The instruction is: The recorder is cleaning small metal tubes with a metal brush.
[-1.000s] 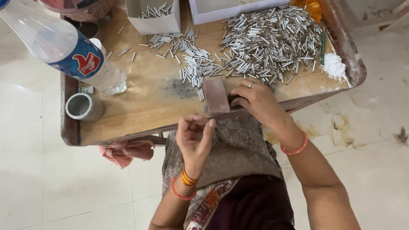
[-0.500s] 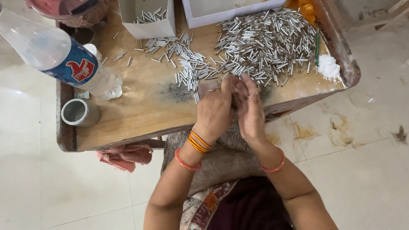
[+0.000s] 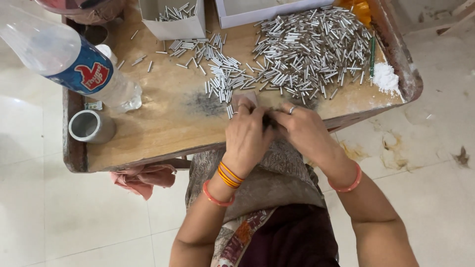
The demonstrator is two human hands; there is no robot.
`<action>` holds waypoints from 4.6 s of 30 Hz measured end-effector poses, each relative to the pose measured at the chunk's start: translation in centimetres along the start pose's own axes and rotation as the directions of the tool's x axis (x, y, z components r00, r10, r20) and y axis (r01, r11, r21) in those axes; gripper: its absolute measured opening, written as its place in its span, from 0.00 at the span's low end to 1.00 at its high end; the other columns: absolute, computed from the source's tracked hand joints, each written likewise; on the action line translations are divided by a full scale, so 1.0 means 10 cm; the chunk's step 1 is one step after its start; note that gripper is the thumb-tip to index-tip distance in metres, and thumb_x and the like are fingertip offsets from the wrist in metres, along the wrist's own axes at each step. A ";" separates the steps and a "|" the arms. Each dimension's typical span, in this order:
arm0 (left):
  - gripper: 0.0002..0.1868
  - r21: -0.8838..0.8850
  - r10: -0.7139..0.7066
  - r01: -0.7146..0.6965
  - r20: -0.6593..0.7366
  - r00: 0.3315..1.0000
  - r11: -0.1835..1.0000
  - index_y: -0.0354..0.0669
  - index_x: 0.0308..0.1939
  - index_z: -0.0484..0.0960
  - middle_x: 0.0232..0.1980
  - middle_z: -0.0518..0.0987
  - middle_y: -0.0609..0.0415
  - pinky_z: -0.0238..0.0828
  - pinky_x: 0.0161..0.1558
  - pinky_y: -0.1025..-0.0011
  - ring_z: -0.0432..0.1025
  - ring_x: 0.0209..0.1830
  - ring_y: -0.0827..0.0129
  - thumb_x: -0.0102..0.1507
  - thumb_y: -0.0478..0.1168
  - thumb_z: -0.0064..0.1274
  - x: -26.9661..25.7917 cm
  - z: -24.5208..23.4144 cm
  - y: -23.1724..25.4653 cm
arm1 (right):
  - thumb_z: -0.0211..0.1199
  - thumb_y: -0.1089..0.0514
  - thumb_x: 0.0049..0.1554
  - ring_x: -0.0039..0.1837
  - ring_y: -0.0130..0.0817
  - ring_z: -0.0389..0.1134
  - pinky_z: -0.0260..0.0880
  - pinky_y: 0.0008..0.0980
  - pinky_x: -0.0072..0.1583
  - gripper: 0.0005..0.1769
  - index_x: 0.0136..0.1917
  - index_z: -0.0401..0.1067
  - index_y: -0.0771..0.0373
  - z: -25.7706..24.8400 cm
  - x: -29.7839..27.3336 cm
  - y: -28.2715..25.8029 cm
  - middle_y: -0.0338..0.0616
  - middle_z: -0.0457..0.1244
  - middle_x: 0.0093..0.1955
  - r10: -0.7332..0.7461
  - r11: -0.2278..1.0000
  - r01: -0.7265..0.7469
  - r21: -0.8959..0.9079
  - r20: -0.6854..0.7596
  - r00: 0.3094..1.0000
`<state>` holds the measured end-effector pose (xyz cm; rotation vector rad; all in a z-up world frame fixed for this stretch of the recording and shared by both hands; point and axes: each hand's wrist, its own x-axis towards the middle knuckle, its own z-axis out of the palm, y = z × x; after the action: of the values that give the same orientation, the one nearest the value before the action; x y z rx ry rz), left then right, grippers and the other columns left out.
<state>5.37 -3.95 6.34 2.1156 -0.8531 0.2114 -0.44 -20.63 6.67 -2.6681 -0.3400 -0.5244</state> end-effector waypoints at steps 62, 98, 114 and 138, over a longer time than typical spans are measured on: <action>0.29 -0.952 -0.428 0.216 0.293 0.855 -0.219 0.34 0.68 0.63 0.37 0.80 0.57 0.73 0.40 0.78 0.75 0.36 0.76 0.65 0.27 0.58 -0.91 0.28 -0.10 | 0.67 0.75 0.58 0.59 0.36 0.75 0.80 0.32 0.59 0.14 0.57 0.76 0.67 0.32 -0.59 -0.62 0.49 0.70 0.59 0.169 0.777 0.105 0.621 -0.366 0.915; 0.28 -0.958 -0.390 0.070 -0.046 0.920 0.278 0.37 0.64 0.67 0.47 0.83 0.50 0.79 0.51 0.75 0.79 0.47 0.72 0.63 0.21 0.59 -0.88 0.29 -0.05 | 0.62 0.65 0.65 0.50 0.29 0.72 0.77 0.28 0.55 0.05 0.53 0.72 0.71 0.53 -0.65 -0.50 0.46 0.69 0.51 0.543 0.279 -0.056 0.959 -0.110 0.833; 0.30 -0.590 -0.200 -0.104 -0.427 0.882 0.801 0.39 0.63 0.57 0.44 0.84 0.51 0.76 0.47 0.77 0.80 0.42 0.72 0.66 0.23 0.59 -0.91 0.30 -0.04 | 0.69 0.71 0.59 0.49 0.20 0.72 0.73 0.20 0.51 0.08 0.52 0.77 0.65 0.23 -0.50 -0.45 0.37 0.71 0.50 0.226 0.824 -0.004 0.567 -0.323 0.919; 0.32 -0.853 -0.345 -0.017 -0.229 0.910 0.521 0.41 0.67 0.54 0.46 0.81 0.47 0.78 0.50 0.76 0.79 0.45 0.70 0.67 0.21 0.55 -1.00 0.23 -0.15 | 0.71 0.74 0.47 0.49 0.25 0.72 0.82 0.26 0.52 0.28 0.61 0.74 0.65 -0.01 -0.35 -0.54 0.43 0.70 0.49 0.294 0.411 -0.348 0.843 0.239 0.925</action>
<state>-1.52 -0.03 -0.27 1.1365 -0.3620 0.0588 -5.29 -16.45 7.12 -1.6310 -0.0452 -0.0725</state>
